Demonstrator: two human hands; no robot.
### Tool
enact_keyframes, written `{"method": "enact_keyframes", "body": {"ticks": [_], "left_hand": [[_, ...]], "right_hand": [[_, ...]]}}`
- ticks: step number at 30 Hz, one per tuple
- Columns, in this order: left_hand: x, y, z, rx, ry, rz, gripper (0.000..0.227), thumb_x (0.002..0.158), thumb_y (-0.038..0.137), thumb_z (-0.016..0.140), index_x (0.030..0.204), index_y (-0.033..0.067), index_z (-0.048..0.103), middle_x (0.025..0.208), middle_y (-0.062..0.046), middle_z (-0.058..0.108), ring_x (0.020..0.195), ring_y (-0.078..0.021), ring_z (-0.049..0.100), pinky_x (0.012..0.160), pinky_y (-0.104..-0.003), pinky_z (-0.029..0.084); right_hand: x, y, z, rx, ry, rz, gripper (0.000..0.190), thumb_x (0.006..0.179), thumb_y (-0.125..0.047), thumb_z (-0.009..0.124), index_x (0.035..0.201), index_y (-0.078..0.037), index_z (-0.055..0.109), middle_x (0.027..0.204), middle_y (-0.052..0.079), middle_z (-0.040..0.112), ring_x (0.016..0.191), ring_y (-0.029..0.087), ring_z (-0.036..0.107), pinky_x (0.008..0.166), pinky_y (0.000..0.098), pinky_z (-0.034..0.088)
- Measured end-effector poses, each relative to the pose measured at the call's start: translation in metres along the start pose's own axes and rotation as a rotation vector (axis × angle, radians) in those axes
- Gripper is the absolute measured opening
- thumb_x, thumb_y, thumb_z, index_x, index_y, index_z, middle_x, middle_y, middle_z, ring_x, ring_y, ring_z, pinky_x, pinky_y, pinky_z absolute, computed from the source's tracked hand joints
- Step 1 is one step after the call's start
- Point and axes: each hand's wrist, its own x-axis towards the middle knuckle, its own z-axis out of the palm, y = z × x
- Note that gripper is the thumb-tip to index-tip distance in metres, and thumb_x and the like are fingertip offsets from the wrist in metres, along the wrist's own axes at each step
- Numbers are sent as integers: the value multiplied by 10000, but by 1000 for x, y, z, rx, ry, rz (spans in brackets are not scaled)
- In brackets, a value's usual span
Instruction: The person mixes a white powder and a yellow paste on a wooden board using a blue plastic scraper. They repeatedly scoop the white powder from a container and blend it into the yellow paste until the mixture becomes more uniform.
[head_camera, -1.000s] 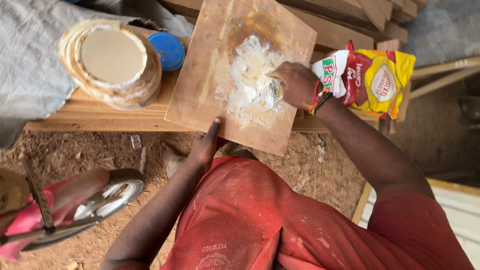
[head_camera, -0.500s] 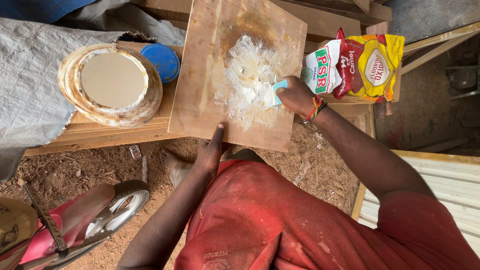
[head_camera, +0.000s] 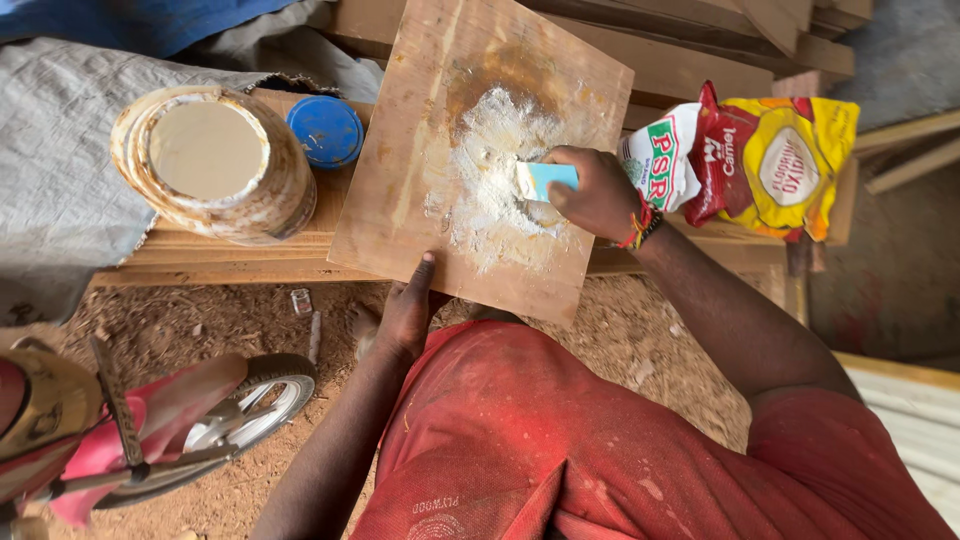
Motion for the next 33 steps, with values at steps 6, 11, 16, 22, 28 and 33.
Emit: {"method": "enact_keyframes", "body": {"ticks": [6, 11, 16, 22, 28, 33], "left_hand": [[-8, -1, 15, -50, 83, 131, 632, 937, 447, 634, 1404, 41, 507, 1337, -127, 617, 1225, -241, 615, 1056, -424, 513], [-12, -3, 23, -24, 123, 225, 675, 928, 475, 638, 1405, 15, 510, 1291, -157, 618, 1167, -260, 612, 999, -444, 511], [-15, -2, 32, -16, 169, 225, 702, 924, 480, 628, 1415, 3, 472, 1312, -182, 619, 1216, -270, 628, 1059, -444, 521], [-16, -3, 34, -26, 187, 235, 687, 930, 463, 613, 1432, 26, 445, 1333, -163, 611, 1235, -257, 622, 1074, -445, 511], [-11, -5, 28, -37, 164, 238, 668, 941, 462, 627, 1407, 2, 493, 1295, -162, 633, 1199, -257, 636, 1057, -442, 522], [-13, -2, 26, -12, 130, 237, 660, 954, 463, 617, 1405, -8, 511, 1277, -160, 644, 1173, -258, 641, 1030, -445, 527]], "right_hand": [[-10, 10, -16, -212, -36, -141, 139, 876, -58, 665, 1002, -4, 639, 851, 194, 688, 770, 375, 707, 717, 456, 540], [-18, 25, -7, -144, 1, -440, 215, 922, -1, 608, 1136, -14, 625, 1020, 199, 664, 924, 381, 684, 820, 465, 548], [-18, 38, -1, -178, -45, -595, 413, 874, 6, 632, 1286, 11, 608, 1260, 200, 600, 1160, 365, 607, 988, 467, 527], [-25, 49, -7, -379, -138, -538, 436, 798, -123, 767, 1217, -19, 700, 1261, 163, 626, 1047, 340, 578, 905, 427, 518], [-16, 50, -8, -364, -63, -541, 366, 880, -148, 767, 1236, -67, 736, 1255, 107, 680, 1106, 233, 616, 983, 394, 534], [-12, 41, -5, -462, -147, -449, 376, 806, -151, 797, 1166, -55, 748, 1198, 104, 690, 1049, 273, 598, 906, 399, 540]]}}
